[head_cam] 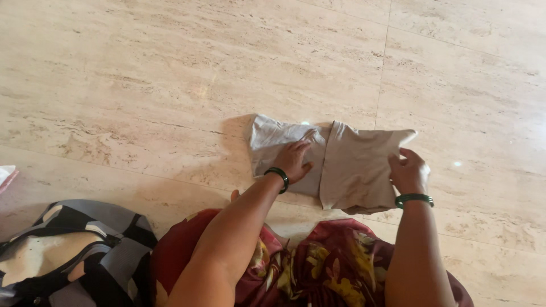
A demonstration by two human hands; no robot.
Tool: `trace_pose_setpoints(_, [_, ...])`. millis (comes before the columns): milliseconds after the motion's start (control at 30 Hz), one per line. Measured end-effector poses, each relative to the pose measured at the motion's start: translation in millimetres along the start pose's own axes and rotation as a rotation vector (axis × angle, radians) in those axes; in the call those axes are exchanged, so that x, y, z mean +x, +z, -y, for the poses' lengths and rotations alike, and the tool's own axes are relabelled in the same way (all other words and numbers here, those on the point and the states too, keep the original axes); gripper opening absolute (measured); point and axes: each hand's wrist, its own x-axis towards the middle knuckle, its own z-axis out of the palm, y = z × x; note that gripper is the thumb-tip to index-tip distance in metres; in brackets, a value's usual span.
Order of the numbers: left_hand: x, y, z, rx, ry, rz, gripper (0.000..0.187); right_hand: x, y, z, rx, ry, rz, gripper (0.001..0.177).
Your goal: The person sits on the floor and folds a black piece of clothing, then places it into a checkered bag. They then unfold a light-colored shirt, smooth it out on the floor, fold it neatly, and place it into the same bag.
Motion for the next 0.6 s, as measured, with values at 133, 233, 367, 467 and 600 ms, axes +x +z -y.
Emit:
trace_pose_setpoints(133, [8.1, -26.3, 19.0, -0.329, -0.177, -0.06, 0.061, -57.1, 42.5, 107.1, 0.466, -0.157, 0.288, 0.04])
trace_pose_setpoints(233, [12.3, -48.7, 52.5, -0.849, -0.591, -0.147, 0.08, -104.5, 100.3, 163.4, 0.591, -0.289, 0.457, 0.042])
trace_pose_setpoints(367, [3.7, -53.1, 112.2, -1.079, -0.709, -0.291, 0.095, -120.5, 137.0, 173.6, 0.648, -0.287, 0.613, 0.048])
trace_pose_setpoints(467, [5.8, -45.1, 123.2, -0.545, -0.584, -0.203, 0.072, -114.4, 140.7, 133.6, 0.567, -0.302, 0.477, 0.043])
trace_pose_setpoints(600, [10.8, -46.3, 108.2, -0.42, -0.513, -0.346, 0.046, -118.7, 134.0, 87.0, 0.226, -0.549, 0.14, 0.044])
